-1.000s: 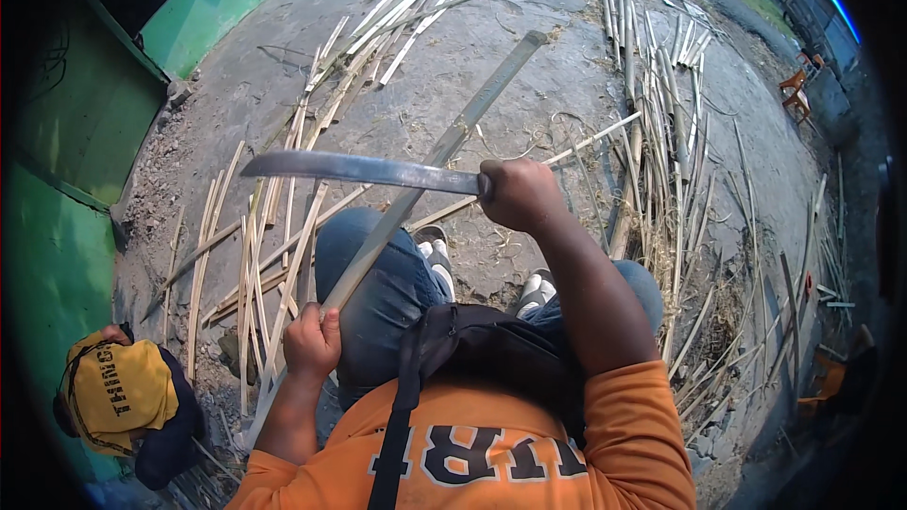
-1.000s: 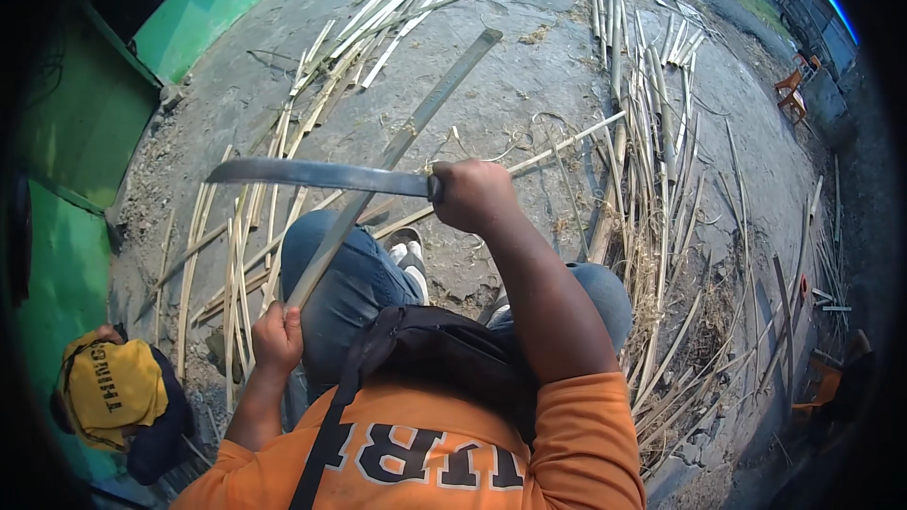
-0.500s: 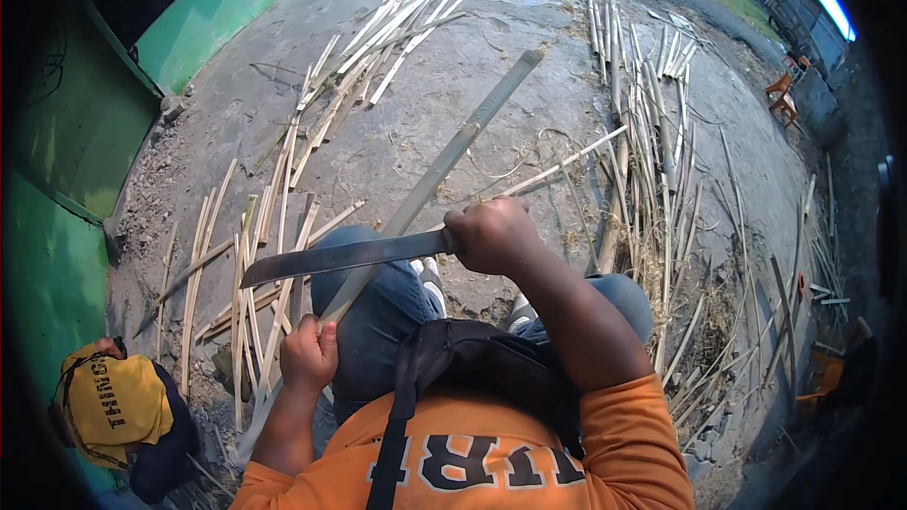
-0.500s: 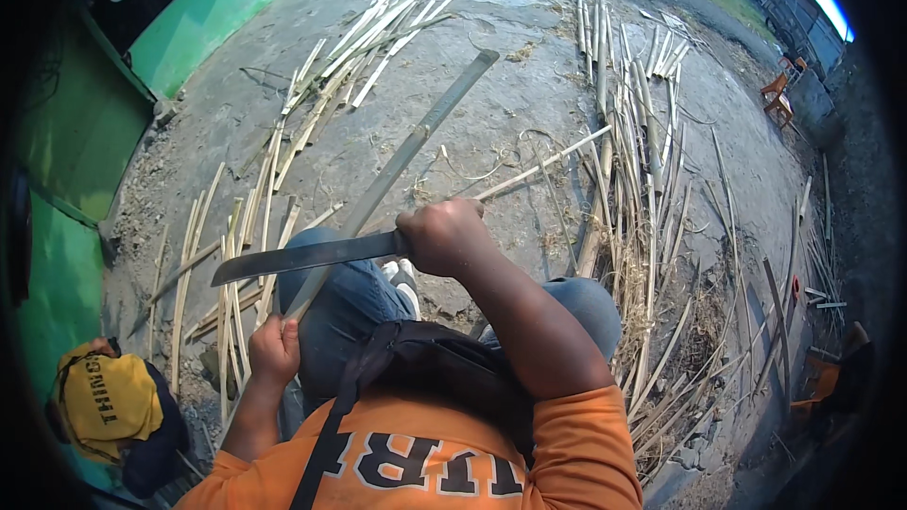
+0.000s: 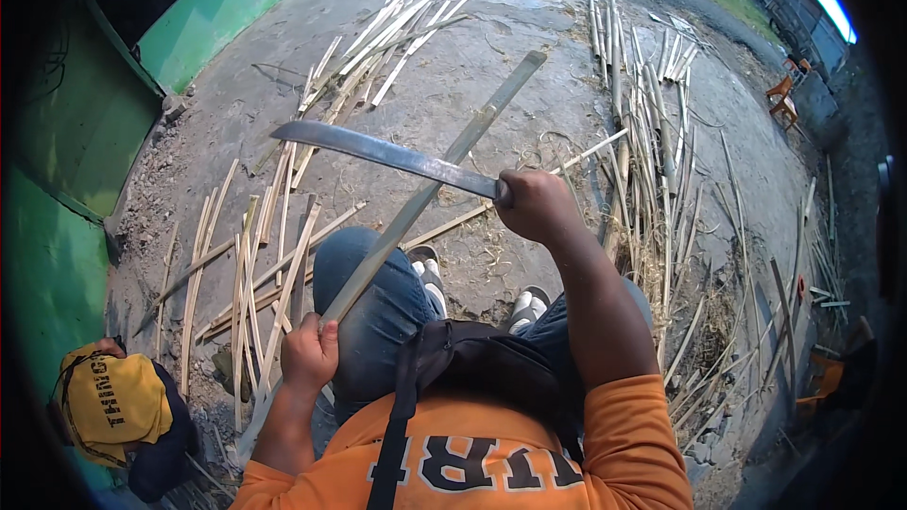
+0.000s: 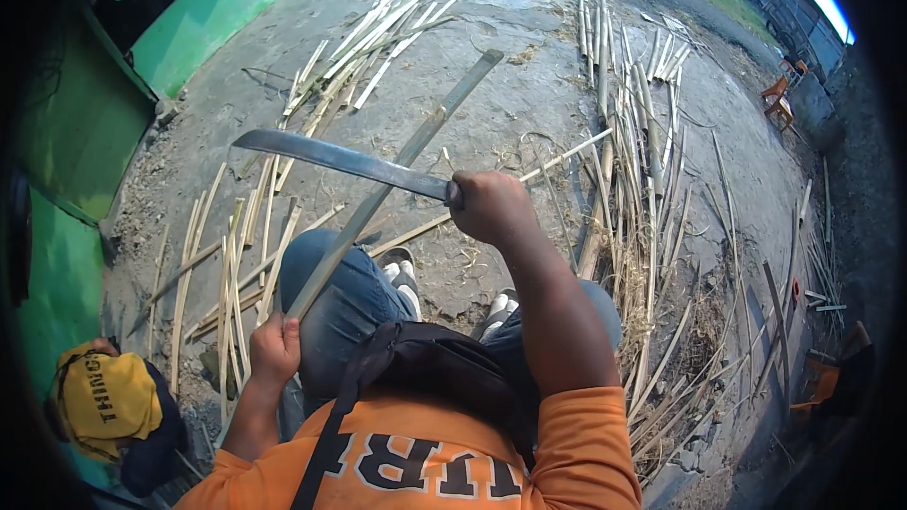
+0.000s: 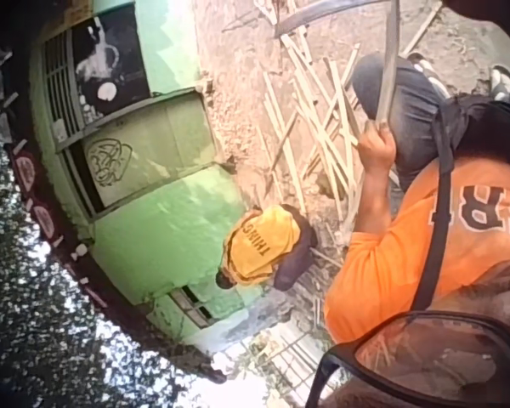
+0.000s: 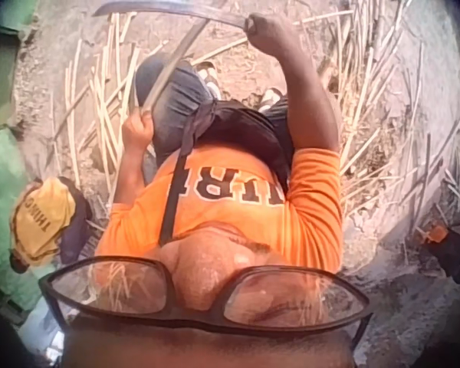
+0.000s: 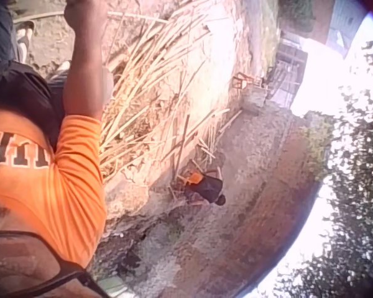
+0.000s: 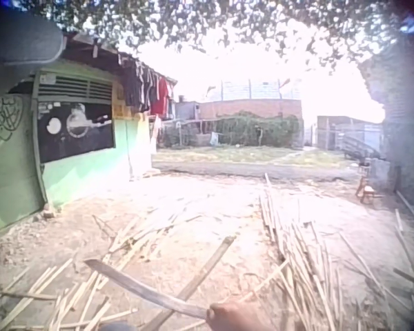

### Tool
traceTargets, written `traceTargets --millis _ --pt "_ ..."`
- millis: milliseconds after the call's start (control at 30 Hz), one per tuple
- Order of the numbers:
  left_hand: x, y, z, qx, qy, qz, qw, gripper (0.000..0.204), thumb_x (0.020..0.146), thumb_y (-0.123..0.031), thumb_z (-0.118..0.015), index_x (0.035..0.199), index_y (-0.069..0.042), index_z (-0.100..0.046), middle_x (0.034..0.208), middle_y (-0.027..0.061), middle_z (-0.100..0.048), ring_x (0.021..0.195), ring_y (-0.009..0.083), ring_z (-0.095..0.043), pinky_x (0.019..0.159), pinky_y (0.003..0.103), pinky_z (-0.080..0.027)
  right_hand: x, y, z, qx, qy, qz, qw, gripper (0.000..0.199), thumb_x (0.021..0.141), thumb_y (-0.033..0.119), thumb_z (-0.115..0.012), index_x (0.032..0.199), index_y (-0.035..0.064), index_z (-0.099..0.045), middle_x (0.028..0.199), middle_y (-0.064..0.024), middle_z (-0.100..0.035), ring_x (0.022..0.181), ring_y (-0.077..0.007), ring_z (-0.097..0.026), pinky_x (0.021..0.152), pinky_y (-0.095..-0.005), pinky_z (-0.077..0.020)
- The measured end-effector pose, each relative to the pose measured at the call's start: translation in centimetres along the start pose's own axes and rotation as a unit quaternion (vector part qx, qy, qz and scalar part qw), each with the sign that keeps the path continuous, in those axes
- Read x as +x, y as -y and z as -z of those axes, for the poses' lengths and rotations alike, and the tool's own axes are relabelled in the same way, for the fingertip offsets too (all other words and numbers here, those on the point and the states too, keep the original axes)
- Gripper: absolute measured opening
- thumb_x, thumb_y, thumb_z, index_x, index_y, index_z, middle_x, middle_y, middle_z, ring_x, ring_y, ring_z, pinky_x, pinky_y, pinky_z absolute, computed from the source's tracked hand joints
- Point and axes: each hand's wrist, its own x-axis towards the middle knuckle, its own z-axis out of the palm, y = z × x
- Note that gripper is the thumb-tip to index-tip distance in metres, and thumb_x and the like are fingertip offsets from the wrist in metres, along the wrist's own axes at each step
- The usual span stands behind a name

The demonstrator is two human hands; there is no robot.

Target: The person scrapes and shaves a bamboo strip using a machete and bends the strip by hand.

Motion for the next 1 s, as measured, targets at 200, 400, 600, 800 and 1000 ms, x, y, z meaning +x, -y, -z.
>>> traceTargets --millis 200,400,600,800,1000 --pt "-0.1 0.5 0.0 0.000 0.009 0.010 1.000 0.041 0.106 -0.038 -0.057 0.091 0.000 -0.060 0.068 0.0251 -0.064 0.067 0.0499 -0.066 0.058 0.056 -0.050 -0.3 4.1 -1.5 -0.046 0.146 0.098 0.983 0.010 0.085 0.026 -0.068 0.088 0.0175 -0.072 0.077 -0.0107 -0.073 0.080 -0.0358 -0.075 0.077 -0.0491 -0.0565" --pt "0.6 0.3 0.3 0.042 -0.001 0.009 0.999 0.041 0.106 -0.040 -0.057 0.090 -0.003 -0.061 0.068 0.0242 -0.065 0.067 0.0499 -0.066 0.058 0.057 -0.050 1.0 -8.0 -0.6 0.020 -0.052 -0.188 0.981 0.026 0.098 0.029 -0.059 0.091 0.0076 -0.073 0.085 -0.0240 -0.071 0.083 -0.0463 -0.070 0.075 -0.0554 -0.0574" --pt "0.0 0.1 0.5 0.022 0.012 0.003 1.000 0.042 0.106 -0.041 -0.058 0.087 -0.003 -0.059 0.068 0.0243 -0.064 0.067 0.0503 -0.066 0.059 0.058 -0.049 -0.1 -3.4 1.1 0.025 -0.049 -0.119 0.991 0.024 0.095 0.027 -0.061 0.090 0.0074 -0.072 0.080 -0.0212 -0.071 0.080 -0.0441 -0.071 0.073 -0.0542 -0.0579" --pt "0.7 0.0 0.5 0.015 0.008 -0.002 1.000 0.042 0.106 -0.041 -0.059 0.089 -0.002 -0.059 0.068 0.0238 -0.064 0.065 0.0489 -0.066 0.057 0.056 -0.050 -0.7 0.5 0.0 -0.020 0.040 0.105 0.993 0.010 0.083 0.024 -0.069 0.080 0.0146 -0.071 0.072 -0.0117 -0.070 0.072 -0.0361 -0.072 0.068 -0.0500 -0.0577" --pt "0.8 0.9 -0.3 -0.008 -0.041 -0.025 0.999 0.043 0.105 -0.042 -0.059 0.087 -0.003 -0.059 0.070 0.0242 -0.064 0.066 0.0484 -0.065 0.057 0.056 -0.050 1.3 -9.8 1.4 0.040 -0.094 -0.100 0.990 0.019 0.093 0.025 -0.062 0.089 0.0093 -0.072 0.081 -0.0204 -0.072 0.080 -0.0440 -0.071 0.075 -0.0530 -0.0566"
